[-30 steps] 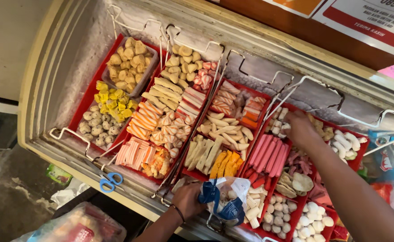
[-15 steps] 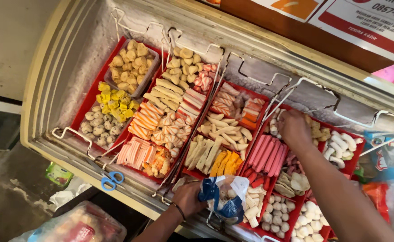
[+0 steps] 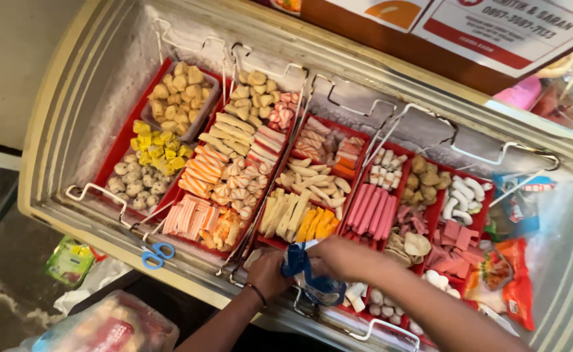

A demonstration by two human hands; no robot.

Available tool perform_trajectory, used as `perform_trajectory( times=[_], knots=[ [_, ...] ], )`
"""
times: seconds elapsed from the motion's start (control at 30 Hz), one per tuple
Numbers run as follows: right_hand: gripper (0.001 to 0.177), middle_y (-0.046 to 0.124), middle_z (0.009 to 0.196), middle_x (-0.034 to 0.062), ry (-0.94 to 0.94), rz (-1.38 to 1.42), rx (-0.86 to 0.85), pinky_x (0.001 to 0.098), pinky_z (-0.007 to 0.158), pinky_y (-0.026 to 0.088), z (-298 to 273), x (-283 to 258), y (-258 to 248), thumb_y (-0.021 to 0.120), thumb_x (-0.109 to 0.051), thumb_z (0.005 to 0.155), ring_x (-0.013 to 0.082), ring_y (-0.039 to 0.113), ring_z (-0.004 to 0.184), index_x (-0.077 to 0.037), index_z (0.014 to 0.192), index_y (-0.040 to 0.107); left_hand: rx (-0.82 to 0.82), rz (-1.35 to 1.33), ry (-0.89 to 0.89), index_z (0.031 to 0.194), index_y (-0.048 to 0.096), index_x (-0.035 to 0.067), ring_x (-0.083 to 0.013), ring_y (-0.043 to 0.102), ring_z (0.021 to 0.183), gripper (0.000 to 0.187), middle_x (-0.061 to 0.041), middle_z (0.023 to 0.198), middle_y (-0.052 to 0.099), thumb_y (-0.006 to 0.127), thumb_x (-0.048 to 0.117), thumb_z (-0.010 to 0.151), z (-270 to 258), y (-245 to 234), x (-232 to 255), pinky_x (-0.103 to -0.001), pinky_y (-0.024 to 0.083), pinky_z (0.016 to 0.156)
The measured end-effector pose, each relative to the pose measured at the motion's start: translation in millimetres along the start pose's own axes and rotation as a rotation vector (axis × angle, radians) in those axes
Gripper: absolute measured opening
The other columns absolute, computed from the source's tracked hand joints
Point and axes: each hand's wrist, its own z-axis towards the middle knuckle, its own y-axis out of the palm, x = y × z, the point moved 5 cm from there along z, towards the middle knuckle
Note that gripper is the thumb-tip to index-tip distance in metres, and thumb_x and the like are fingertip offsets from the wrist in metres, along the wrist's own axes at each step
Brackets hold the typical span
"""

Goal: The person opens a chest freezer and selects various frozen food items, including dumplings and meatballs. They use scissors to cut open packages and transfer the contents into a plastic bag. The person continues to add more items to the bag from the freezer.

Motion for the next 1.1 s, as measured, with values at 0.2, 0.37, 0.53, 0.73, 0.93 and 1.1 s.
perform_trajectory(
  times=[0.2, 0.37, 0.53, 0.73, 0.93, 1.1],
  knots=[
    [0.037, 0.066, 0.106, 0.0272, -0.131, -0.053, 0.255, 0.0495, 0.087, 0.053, 22, -2, 36, 0.069, -0.013, 0.080, 0.0457, 0.064, 0.103, 0.003, 0.112, 0.060, 0.004, -0.095, -0.056, 0.102, 0.075, 0.019, -0.0334, 0.074, 0.088, 0.053, -0.011, 0.092, 0.078, 0.094, 0.037, 0.055, 2, -21, 1, -0.044, 0.058, 0.078],
    [0.035, 0.065, 0.106, 0.0273, -0.191, 0.044, 0.297, 0.0495, 0.087, 0.052, 15, 14, 43, 0.068, -0.011, 0.078, 0.0454, 0.063, 0.101, 0.003, 0.109, 0.058, -0.141, -0.049, -0.026, 0.115, 0.069, 0.020, -0.0350, 0.073, 0.092, 0.059, -0.012, 0.097, 0.077, 0.091, 0.038, 0.063, 18, -25, 17, -0.044, 0.058, 0.079],
    [0.028, 0.069, 0.103, 0.0257, -0.131, 0.121, 0.294, 0.0478, 0.085, 0.055, 7, 22, 36, 0.067, -0.015, 0.084, 0.0433, 0.066, 0.099, 0.000, 0.108, 0.063, -0.241, -0.064, 0.069, 0.116, 0.068, 0.018, -0.0344, 0.073, 0.096, 0.060, -0.012, 0.100, 0.077, 0.091, 0.040, 0.066, 30, -17, 34, -0.044, 0.058, 0.082],
    [0.026, 0.071, 0.097, 0.0252, -0.158, 0.117, 0.333, 0.0482, 0.078, 0.055, 12, 33, 42, 0.073, -0.019, 0.082, 0.0444, 0.068, 0.093, -0.002, 0.100, 0.069, -0.259, -0.071, 0.086, 0.122, 0.064, 0.019, -0.0331, 0.074, 0.096, 0.070, -0.010, 0.101, 0.077, 0.093, 0.033, 0.059, 34, -19, 34, -0.042, 0.059, 0.083],
    [0.016, 0.072, 0.100, 0.0223, -0.060, -0.114, 0.291, 0.0459, 0.081, 0.058, 22, 33, 68, 0.065, -0.015, 0.089, 0.0394, 0.072, 0.094, -0.003, 0.095, 0.073, -0.386, -0.090, 0.099, 0.133, 0.054, 0.021, -0.0304, 0.072, 0.101, 0.088, -0.007, 0.107, 0.075, 0.096, 0.029, 0.056, 34, -6, 25, -0.040, 0.056, 0.087],
    [0.026, 0.074, 0.104, 0.0141, -0.130, 0.142, 0.301, 0.0428, 0.076, 0.060, -15, 14, 31, 0.065, -0.015, 0.086, 0.0324, 0.075, 0.089, -0.012, 0.110, 0.072, -0.493, -0.223, 0.071, 0.115, 0.073, 0.016, -0.0206, 0.077, 0.099, 0.054, -0.003, 0.105, 0.081, 0.091, 0.023, 0.064, 32, -1, 2, -0.035, 0.059, 0.091]
  ],
)
